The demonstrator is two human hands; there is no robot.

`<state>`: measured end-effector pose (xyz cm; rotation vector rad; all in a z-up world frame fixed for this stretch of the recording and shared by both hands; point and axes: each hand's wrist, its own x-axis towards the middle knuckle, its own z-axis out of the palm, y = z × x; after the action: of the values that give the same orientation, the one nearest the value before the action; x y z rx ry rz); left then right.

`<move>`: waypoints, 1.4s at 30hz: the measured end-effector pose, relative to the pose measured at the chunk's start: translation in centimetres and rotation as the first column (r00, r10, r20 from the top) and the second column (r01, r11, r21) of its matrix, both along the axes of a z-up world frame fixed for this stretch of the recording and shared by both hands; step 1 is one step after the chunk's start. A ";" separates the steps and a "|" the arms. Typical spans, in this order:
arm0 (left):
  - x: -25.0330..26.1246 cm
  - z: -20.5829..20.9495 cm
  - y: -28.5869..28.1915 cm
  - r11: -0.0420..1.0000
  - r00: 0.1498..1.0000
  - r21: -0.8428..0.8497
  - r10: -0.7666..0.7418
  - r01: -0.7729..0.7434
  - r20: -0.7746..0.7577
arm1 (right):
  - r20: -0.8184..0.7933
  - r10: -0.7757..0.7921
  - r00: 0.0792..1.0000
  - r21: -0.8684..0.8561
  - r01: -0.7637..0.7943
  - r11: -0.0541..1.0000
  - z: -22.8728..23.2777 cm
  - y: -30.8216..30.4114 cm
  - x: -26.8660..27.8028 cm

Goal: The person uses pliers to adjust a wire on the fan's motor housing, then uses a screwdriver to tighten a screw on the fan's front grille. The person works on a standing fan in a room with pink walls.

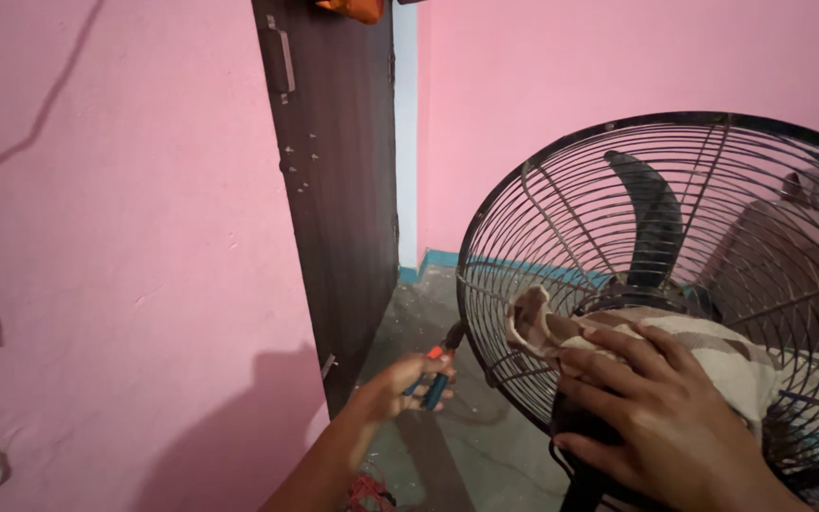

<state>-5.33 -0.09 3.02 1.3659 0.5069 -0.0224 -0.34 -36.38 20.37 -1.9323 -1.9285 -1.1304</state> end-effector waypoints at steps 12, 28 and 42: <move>1.9 1.1 -0.7 0.999 0.998 0.045 0.014 -0.011 -0.064 | -0.006 -0.005 1.000 -0.007 0.005 1.000 0.2 0.0 -0.3; 2.3 0.8 -1.8 0.952 0.991 0.275 0.125 -0.134 0.051 | -0.024 0.005 1.000 -0.005 -0.005 1.000 0.6 0.1 -0.7; 2.7 1.1 1.5 0.971 0.990 0.237 -0.013 0.045 -0.139 | -0.028 0.009 1.000 -0.005 -0.009 1.000 0.9 0.0 -1.0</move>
<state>-2.67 1.40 4.12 1.6158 0.6194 -0.0812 -1.36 -36.34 21.28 -1.9301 -1.9252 -1.0908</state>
